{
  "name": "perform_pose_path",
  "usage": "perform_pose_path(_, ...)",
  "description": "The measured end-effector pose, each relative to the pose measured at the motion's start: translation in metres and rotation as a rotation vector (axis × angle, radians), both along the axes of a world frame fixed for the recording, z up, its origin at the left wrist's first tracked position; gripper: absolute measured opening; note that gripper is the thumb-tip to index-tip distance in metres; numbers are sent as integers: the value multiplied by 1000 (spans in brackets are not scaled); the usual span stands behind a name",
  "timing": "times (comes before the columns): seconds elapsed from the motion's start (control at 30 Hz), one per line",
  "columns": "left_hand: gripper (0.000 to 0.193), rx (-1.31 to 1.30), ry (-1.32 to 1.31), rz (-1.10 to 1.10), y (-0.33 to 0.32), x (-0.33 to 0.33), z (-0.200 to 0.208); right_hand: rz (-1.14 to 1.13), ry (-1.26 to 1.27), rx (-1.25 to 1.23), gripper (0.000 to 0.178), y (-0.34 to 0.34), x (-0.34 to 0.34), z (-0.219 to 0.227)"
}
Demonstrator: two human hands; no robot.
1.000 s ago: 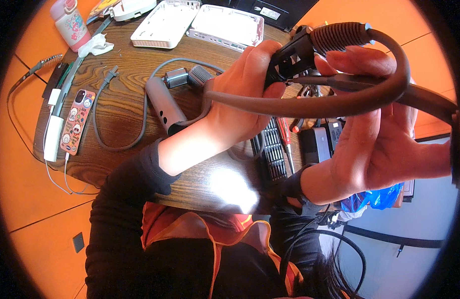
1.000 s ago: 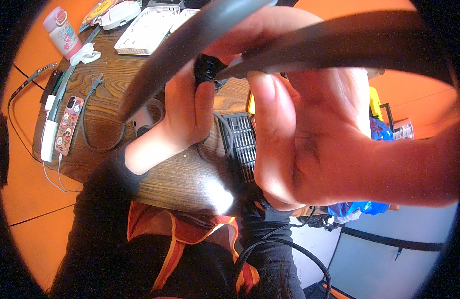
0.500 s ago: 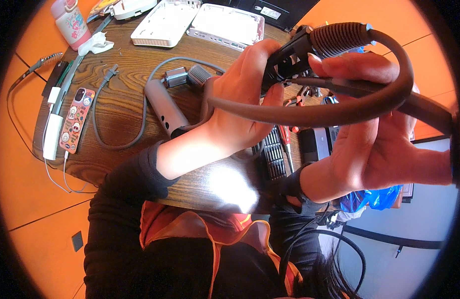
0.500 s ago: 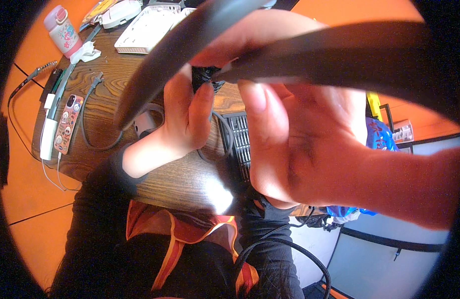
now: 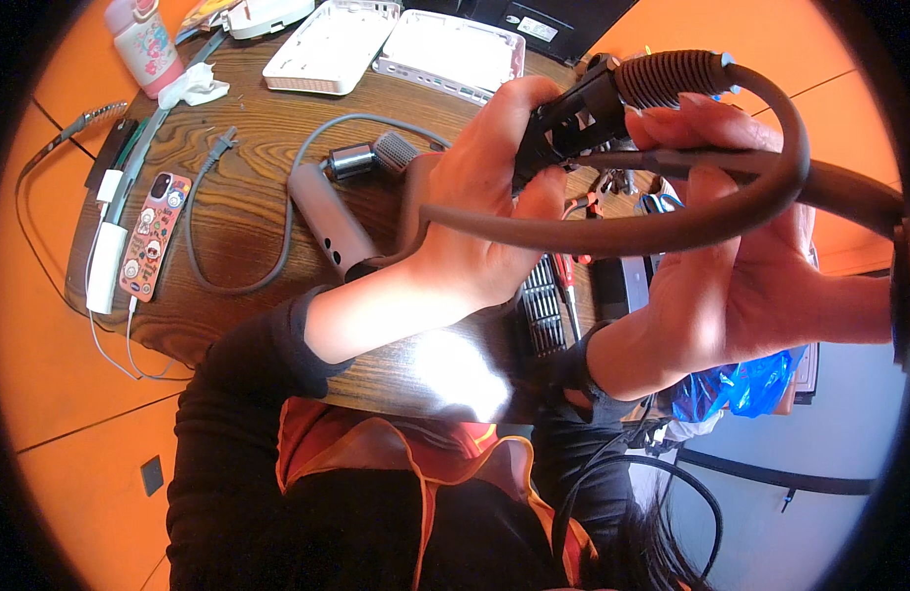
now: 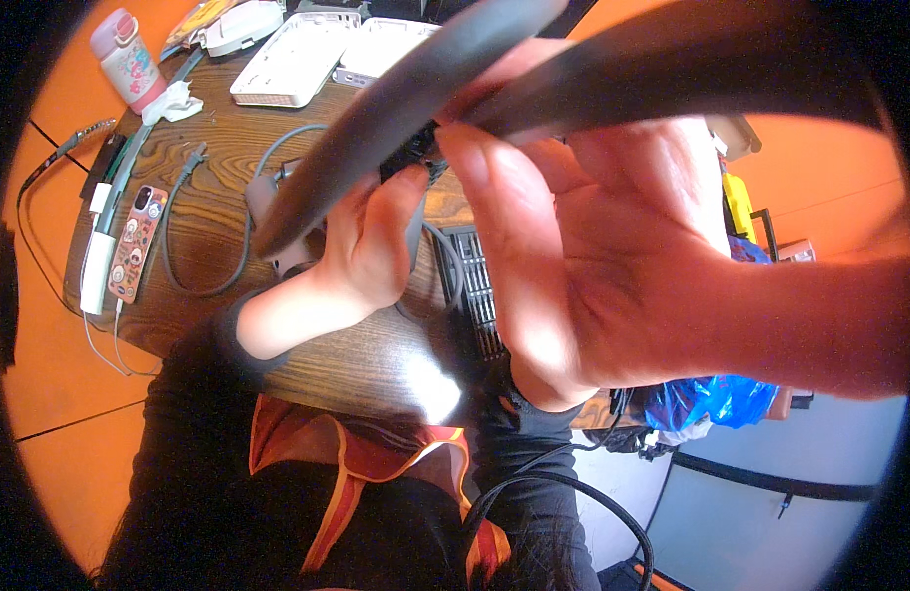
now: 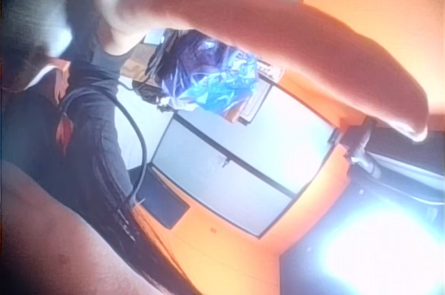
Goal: The person disassembles a hair dryer by removing the handle cover and using a screwdriver to loosen internal components. They manipulate the power cord and internal parts while inspecting the device, then reassemble the handle cover.
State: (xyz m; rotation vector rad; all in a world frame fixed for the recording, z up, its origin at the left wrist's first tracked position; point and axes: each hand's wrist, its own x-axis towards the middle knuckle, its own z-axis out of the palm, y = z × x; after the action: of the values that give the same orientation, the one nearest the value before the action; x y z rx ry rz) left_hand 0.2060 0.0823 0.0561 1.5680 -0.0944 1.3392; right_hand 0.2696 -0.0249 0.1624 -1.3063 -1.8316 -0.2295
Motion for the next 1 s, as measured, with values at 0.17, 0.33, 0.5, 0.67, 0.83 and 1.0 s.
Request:
perform_pose_path(0.17, 33, 0, -34, -18, 1, 2, 0, -88, 69, 260, 46, 4, -2, -7)
perform_pose_path(0.33, 33, -8, 10, 6, -1, 0, 0, -127, 82, 335, 54, 3, -2, -10)
perform_pose_path(0.5, 35, 16, 14, 14, 2, -2, 0, -136, 91, 359, 62, 5, -3, -14)
perform_pose_path(0.67, 36, 4, 40, 25, 2, -4, 1, -144, 100, 393, 71, 5, -3, -15)
perform_pose_path(0.83, 34, -18, 58, -30, 2, -5, 1, -161, 83, 412, 80, 5, -4, -17)
perform_pose_path(1.0, 34, -46, -1, -47, 1, -1, 0, -351, -177, 283, 75, 2, 2, -7)
